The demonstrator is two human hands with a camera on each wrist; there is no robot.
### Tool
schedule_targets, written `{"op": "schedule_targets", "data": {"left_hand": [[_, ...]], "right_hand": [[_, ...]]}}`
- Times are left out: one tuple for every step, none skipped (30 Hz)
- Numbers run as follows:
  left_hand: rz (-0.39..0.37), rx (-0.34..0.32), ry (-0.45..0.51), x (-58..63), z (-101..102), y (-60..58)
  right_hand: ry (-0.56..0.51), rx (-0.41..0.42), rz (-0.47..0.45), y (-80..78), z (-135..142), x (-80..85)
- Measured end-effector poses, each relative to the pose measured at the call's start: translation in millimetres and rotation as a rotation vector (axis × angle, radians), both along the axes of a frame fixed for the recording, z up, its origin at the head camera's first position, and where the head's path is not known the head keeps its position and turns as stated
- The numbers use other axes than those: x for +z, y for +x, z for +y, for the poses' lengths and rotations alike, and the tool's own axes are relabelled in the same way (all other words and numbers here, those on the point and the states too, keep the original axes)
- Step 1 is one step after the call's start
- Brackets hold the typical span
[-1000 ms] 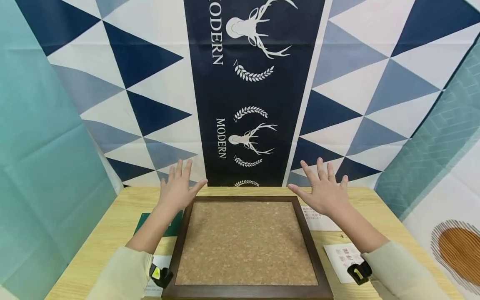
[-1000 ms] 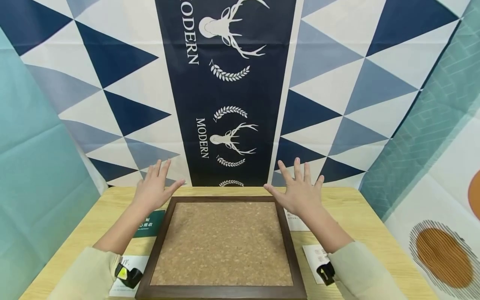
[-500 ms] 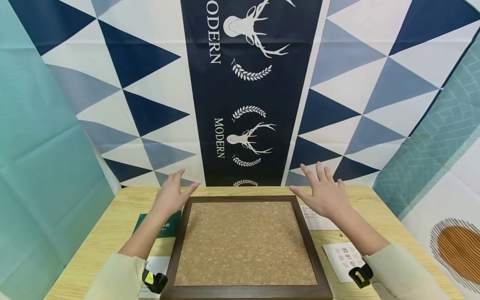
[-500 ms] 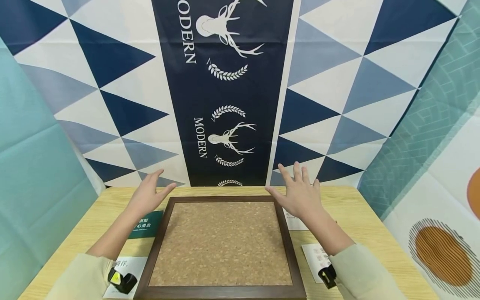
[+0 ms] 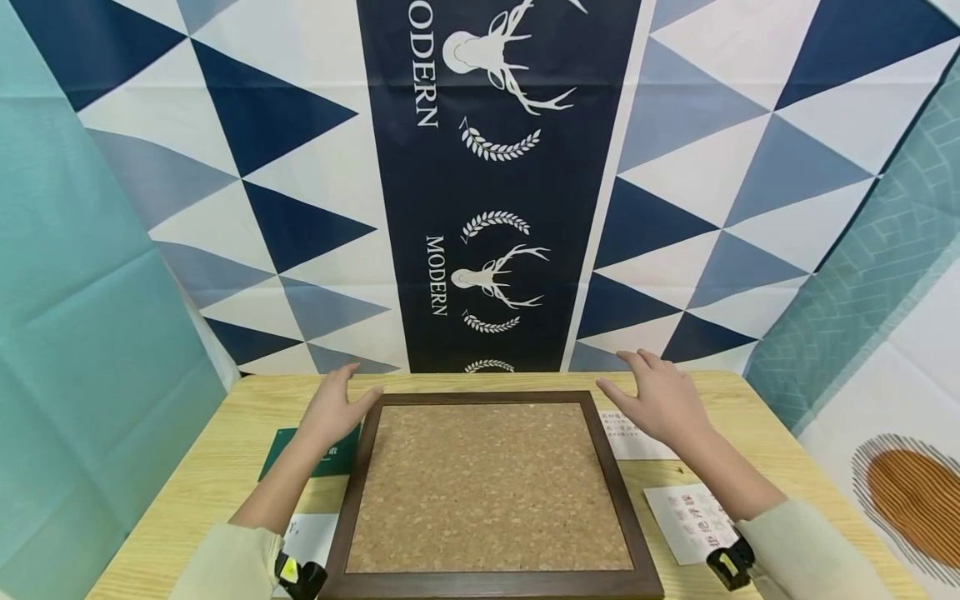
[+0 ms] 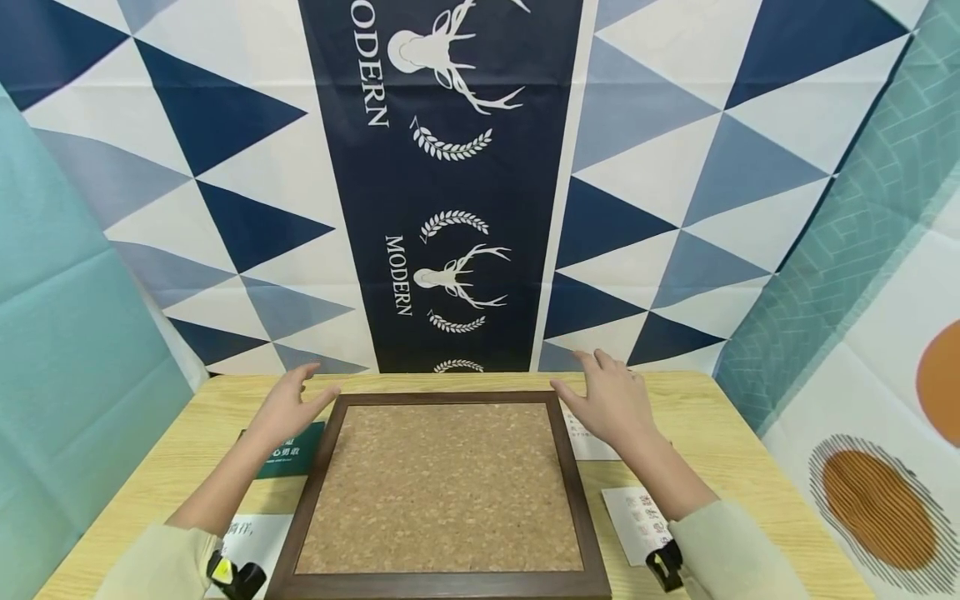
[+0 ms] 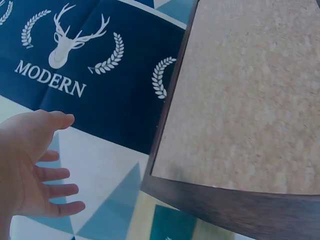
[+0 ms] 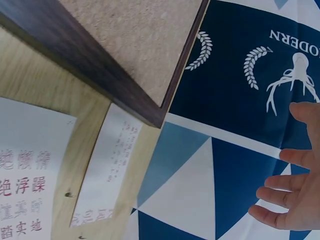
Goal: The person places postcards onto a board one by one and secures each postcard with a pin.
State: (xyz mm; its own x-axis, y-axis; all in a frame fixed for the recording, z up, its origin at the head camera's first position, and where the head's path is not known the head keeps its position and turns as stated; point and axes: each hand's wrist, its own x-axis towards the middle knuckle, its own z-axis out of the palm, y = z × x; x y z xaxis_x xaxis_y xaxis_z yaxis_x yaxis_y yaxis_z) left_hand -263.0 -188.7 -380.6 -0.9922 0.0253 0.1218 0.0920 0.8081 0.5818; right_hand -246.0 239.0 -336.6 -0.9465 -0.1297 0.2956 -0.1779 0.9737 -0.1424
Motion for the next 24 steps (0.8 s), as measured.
{"op": "schedule_targets", "data": {"left_hand": [[-0.002,-0.001,0.015,-2.3,-2,0.4],[-0.008,-0.002,0.029,-4.8,-3,1.1],[-0.015,-0.001,0.042,-7.2,-5,1.7],[-0.023,0.001,0.053,-9.5,-6,2.3],[-0.031,0.003,0.061,-11.8,-7,2.9],[-0.042,0.004,0.071,-14.0,-8,3.8],[-0.054,0.005,0.08,-16.4,-9,4.7],[-0.065,0.008,0.085,-18.8,-10,5.4],[-0.076,0.012,0.089,-20.8,-11,6.3],[-0.084,0.015,0.09,-23.0,-12,7.1],[-0.094,0.018,0.094,-25.0,-12,8.1],[-0.102,0.02,0.101,-26.9,-13,8.9],[-0.108,0.021,0.102,-29.0,-13,9.5],[-0.112,0.023,0.103,-31.0,-13,10.0],[-0.117,0.022,0.103,-32.8,-13,10.6],[-0.121,0.022,0.104,-34.9,-14,10.7],[-0.126,0.02,0.107,-36.8,-14,10.9],[-0.132,0.019,0.108,-38.9,-14,10.8],[-0.138,0.019,0.11,-40.6,-14,10.8],[-0.146,0.02,0.114,-42.3,-14,10.6],[-0.153,0.022,0.118,-43.7,-14,10.6],[-0.161,0.025,0.123,-45.2,-13,10.3],[-0.169,0.028,0.129,-46.2,-13,10.2],[-0.176,0.031,0.132,-47.4,-12,10.0]], "right_hand": [[-0.006,0.002,0.005,0.1,1,-1.4],[-0.014,0.002,0.009,0.2,3,-2.8],[-0.026,0.001,0.009,0.4,4,-4.2],[-0.041,-0.001,0.006,0.5,6,-5.7],[-0.058,-0.004,0.0,0.4,8,-7.5],[-0.079,-0.006,-0.009,0.4,10,-9.4],[-0.1,-0.01,-0.02,0.5,13,-11.3],[-0.12,-0.015,-0.032,0.4,15,-13.3],[-0.139,-0.019,-0.046,0.2,18,-15.3],[-0.156,-0.023,-0.061,-0.1,21,-17.5],[-0.17,-0.026,-0.074,-0.4,23,-19.7],[-0.181,-0.027,-0.086,-0.4,26,-21.6],[-0.192,-0.03,-0.098,-0.4,28,-23.6],[-0.199,-0.032,-0.11,-0.3,30,-25.5],[-0.203,-0.034,-0.12,-0.2,32,-27.4],[-0.205,-0.036,-0.129,0.0,35,-29.3],[-0.205,-0.038,-0.134,0.3,37,-31.1],[-0.203,-0.041,-0.139,0.5,39,-32.9],[-0.201,-0.046,-0.145,0.8,41,-34.8],[-0.198,-0.049,-0.149,1.0,44,-36.4],[-0.195,-0.052,-0.152,1.0,46,-38.0],[-0.194,-0.057,-0.156,1.2,49,-39.5],[-0.192,-0.064,-0.16,1.4,51,-40.9],[-0.19,-0.069,-0.164,1.6,53,-42.2]]}}
